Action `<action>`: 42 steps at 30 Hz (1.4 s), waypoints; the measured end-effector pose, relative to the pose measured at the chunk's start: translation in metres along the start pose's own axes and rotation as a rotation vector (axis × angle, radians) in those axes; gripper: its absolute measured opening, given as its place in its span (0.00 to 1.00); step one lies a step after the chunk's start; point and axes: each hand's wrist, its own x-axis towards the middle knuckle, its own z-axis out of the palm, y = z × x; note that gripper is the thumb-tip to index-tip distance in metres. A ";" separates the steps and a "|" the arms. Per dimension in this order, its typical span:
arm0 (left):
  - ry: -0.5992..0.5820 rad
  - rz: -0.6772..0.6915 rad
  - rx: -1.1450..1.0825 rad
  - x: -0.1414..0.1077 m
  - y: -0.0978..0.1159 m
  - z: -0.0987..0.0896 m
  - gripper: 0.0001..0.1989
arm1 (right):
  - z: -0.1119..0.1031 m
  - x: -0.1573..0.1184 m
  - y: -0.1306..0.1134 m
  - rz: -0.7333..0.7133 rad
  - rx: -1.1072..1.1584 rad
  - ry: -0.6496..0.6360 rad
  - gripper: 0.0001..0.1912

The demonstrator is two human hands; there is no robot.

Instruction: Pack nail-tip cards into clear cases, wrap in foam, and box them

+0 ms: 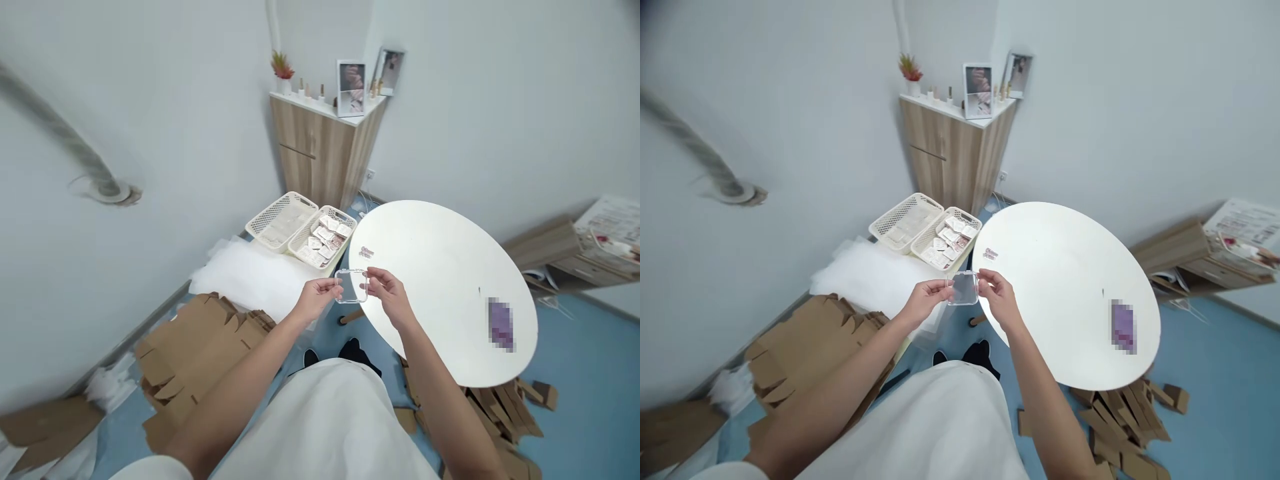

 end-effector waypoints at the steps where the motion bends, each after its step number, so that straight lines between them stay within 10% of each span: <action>1: -0.016 -0.017 0.002 0.002 -0.003 0.008 0.19 | -0.008 -0.010 0.005 0.020 0.014 0.030 0.21; 16: -0.170 -0.170 0.160 0.032 -0.069 0.173 0.21 | -0.146 -0.075 0.061 0.234 0.339 0.367 0.16; 22: -0.187 0.037 0.435 0.031 -0.075 0.227 0.18 | -0.196 -0.076 0.075 0.142 0.108 0.538 0.14; 27: -0.338 -0.125 0.237 0.025 -0.081 0.270 0.21 | -0.213 -0.082 0.080 -0.054 -0.322 0.513 0.11; 34: -0.253 -0.338 0.040 0.036 -0.093 0.291 0.22 | -0.232 -0.086 0.083 -0.177 -0.559 0.319 0.17; 42: -0.293 -0.425 0.030 0.053 -0.103 0.283 0.24 | -0.265 -0.082 0.092 0.195 -0.266 0.388 0.22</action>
